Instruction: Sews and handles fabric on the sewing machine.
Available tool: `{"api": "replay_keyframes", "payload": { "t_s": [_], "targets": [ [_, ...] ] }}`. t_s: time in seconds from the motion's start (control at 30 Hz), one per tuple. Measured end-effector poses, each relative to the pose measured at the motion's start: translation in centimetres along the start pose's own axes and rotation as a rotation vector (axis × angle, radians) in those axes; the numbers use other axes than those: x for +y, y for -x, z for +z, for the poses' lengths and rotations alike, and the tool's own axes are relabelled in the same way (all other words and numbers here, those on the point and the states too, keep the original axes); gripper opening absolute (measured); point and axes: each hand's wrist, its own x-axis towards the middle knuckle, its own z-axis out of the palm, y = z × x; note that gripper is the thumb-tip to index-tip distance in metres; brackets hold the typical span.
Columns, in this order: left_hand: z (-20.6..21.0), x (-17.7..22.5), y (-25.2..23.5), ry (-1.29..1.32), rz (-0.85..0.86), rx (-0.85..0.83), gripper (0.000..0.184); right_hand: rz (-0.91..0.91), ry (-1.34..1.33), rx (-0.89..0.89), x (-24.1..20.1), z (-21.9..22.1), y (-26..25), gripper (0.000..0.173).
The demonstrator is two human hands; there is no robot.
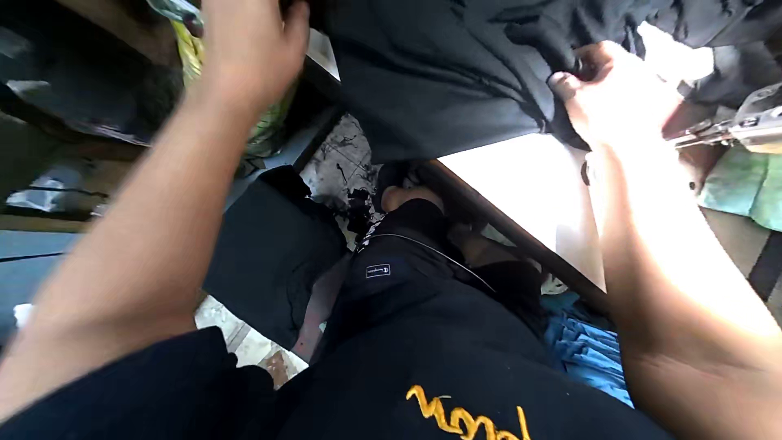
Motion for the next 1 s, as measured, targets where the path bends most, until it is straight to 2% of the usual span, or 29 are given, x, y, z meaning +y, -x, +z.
{"api": "replay_keyframes", "payload": {
  "t_s": [0.07, 0.1, 0.17, 0.23, 0.33, 0.43, 0.5, 0.57, 0.63, 0.73, 0.8, 0.87, 0.93, 1.0],
  "targets": [
    [-2.2, 5.0, 6.8, 0.098, -0.155, -0.114, 0.033, -0.044, -0.061, 0.002, 0.3, -0.2, 0.6, 0.052],
    [-1.3, 6.3, 11.0, 0.124, -0.212, -0.194, 0.028, -0.074, -0.087, 0.007, 0.7, -0.2, 1.0, 0.054],
    [2.0, 7.1, 19.2, 0.154, -0.302, -0.545, 0.023, -0.125, -0.089, 0.017, 1.3, -0.3, 2.0, 0.057],
    [5.1, 7.3, 24.7, 0.116, -0.360, -0.849, 0.027, -0.188, -0.068, 0.043, 1.6, -0.5, 2.8, 0.057],
    [6.3, 7.8, 25.3, 0.065, -0.442, -1.000, 0.029, -0.227, -0.027, 0.079, 2.2, -0.4, 3.6, 0.055],
    [6.4, 7.9, 23.4, 0.014, -0.385, -1.136, 0.033, -0.256, -0.020, 0.120, 2.8, -0.6, 4.5, 0.052],
    [6.5, 7.6, 22.9, 0.015, -0.332, -1.150, 0.029, -0.250, -0.055, 0.131, 3.1, -0.9, 5.4, 0.051],
    [6.3, 6.9, 23.2, 0.108, -0.380, -0.977, 0.024, -0.229, -0.091, 0.140, 3.8, -0.9, 6.2, 0.051],
    [4.9, 6.3, 23.6, 0.234, -0.610, -0.692, 0.026, -0.226, -0.093, 0.148, 4.8, -0.9, 7.1, 0.053],
    [2.3, 3.8, 24.8, 0.427, -1.026, -0.138, 0.038, -0.235, -0.061, 0.143, 5.9, -0.7, 8.2, 0.051],
    [-0.1, 2.2, 24.8, 0.586, -1.180, 0.228, 0.039, -0.232, -0.060, 0.131, 6.2, -0.5, 8.8, 0.049],
    [-3.2, 1.2, 24.5, 0.773, -1.201, 0.443, 0.039, -0.234, -0.054, 0.143, 6.4, -0.4, 9.5, 0.046],
    [-6.7, 0.8, 24.4, 0.886, -1.142, 0.468, 0.039, -0.229, -0.062, 0.134, 6.6, -0.5, 10.3, 0.044],
    [-10.1, 1.6, 24.8, 0.928, -1.014, 0.497, 0.034, -0.182, -0.090, 0.109, 6.6, -0.7, 11.3, 0.044]
  ]
}}
